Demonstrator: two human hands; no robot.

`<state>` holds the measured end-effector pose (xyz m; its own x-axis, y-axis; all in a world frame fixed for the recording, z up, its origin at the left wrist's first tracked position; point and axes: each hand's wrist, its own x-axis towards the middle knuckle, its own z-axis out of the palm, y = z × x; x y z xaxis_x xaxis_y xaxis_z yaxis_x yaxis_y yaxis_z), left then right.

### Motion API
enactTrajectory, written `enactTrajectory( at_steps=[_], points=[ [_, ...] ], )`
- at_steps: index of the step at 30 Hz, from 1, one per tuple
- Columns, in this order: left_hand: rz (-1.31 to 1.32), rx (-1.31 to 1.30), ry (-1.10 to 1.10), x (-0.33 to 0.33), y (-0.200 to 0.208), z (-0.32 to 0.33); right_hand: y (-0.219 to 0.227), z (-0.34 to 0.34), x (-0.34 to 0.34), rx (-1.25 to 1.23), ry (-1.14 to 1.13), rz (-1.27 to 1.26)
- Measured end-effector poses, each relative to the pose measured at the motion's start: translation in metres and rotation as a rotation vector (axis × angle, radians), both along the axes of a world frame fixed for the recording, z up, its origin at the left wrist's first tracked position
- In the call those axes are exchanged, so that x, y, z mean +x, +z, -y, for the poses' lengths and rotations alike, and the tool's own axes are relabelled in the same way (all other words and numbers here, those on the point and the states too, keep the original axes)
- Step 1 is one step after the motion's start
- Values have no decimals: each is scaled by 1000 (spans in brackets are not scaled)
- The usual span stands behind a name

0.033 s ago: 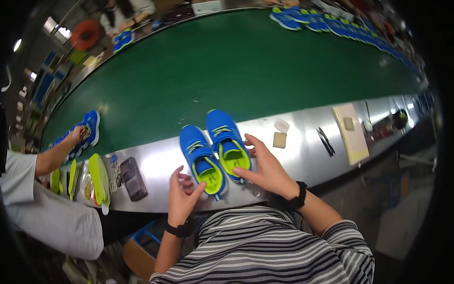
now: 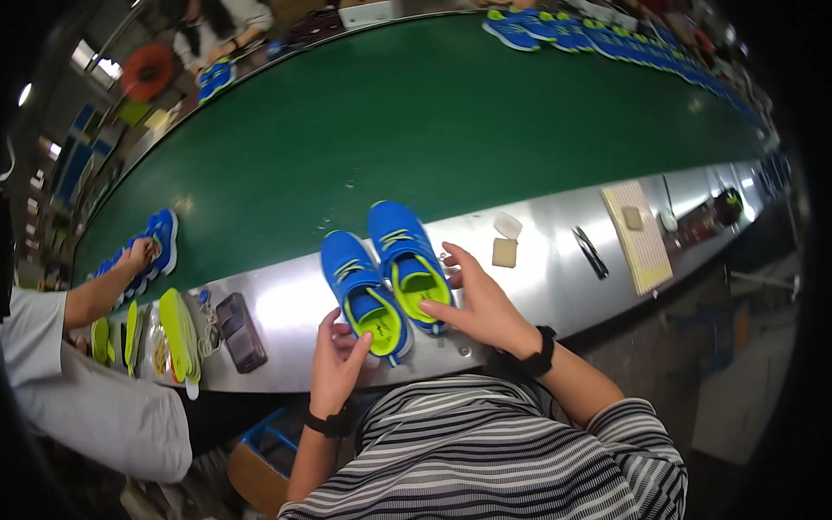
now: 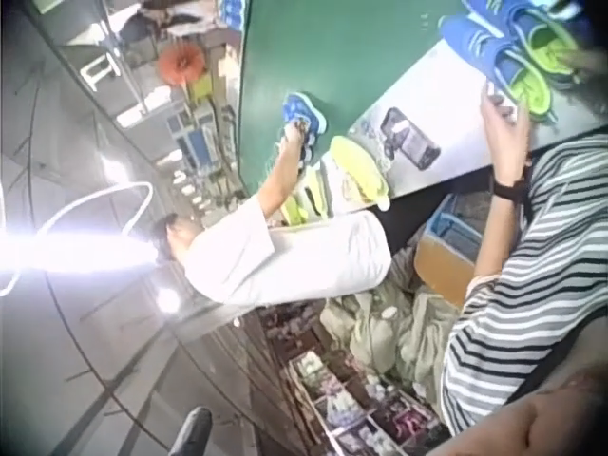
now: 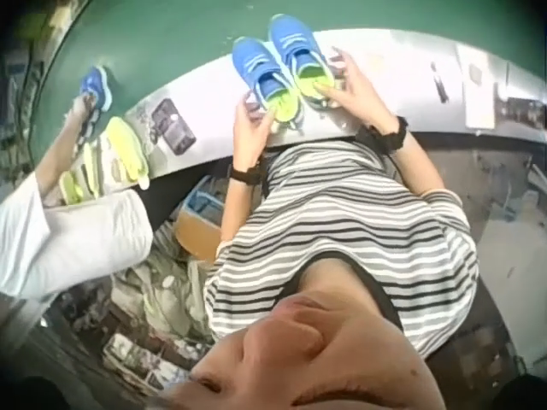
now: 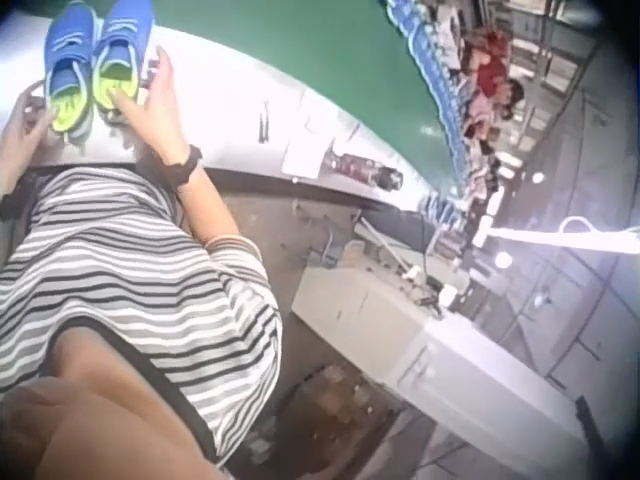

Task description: The recorder is inspecting and processing blue athletic shoes on a manufacturing line, including using a small tool to trim or adjust parts of the shoe.

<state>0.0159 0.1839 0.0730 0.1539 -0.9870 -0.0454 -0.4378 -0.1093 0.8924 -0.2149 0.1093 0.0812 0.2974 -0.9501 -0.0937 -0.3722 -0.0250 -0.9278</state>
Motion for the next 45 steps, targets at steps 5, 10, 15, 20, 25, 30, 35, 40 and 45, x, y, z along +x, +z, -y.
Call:
enactTrajectory(
  at_steps=[5, 10, 15, 20, 25, 30, 35, 40, 45],
  points=[
    [-385, 137, 49, -12, -22, 7, -32, 16, -28, 113, 48, 111],
    [-713, 179, -44, 2, -35, 5, -37, -5, -21, 364, 122, 686],
    [-1181, 161, 25, -2, -43, -10, -14, -21, -9, 463, 100, 814],
    [-896, -109, 66, -2, -14, -8, -10, -24, -6, 416, 41, 979],
    [311, -651, 129, -6, 10, -3, -8, -22, -19, -663, -89, 204],
    [316, -636, 110, -10, 25, -6, -2, -20, -23, -760, -87, 154],
    [-517, -390, 37, -10, 21, -3, -3, -24, -17, -105, 41, 733],
    [-1112, -164, -4, 12, -5, -22, 0, -30, -27, 411, 32, 915],
    [-769, -176, -108, 19, -11, -26, -3, -35, -23, 396, 19, 998]
  ],
)
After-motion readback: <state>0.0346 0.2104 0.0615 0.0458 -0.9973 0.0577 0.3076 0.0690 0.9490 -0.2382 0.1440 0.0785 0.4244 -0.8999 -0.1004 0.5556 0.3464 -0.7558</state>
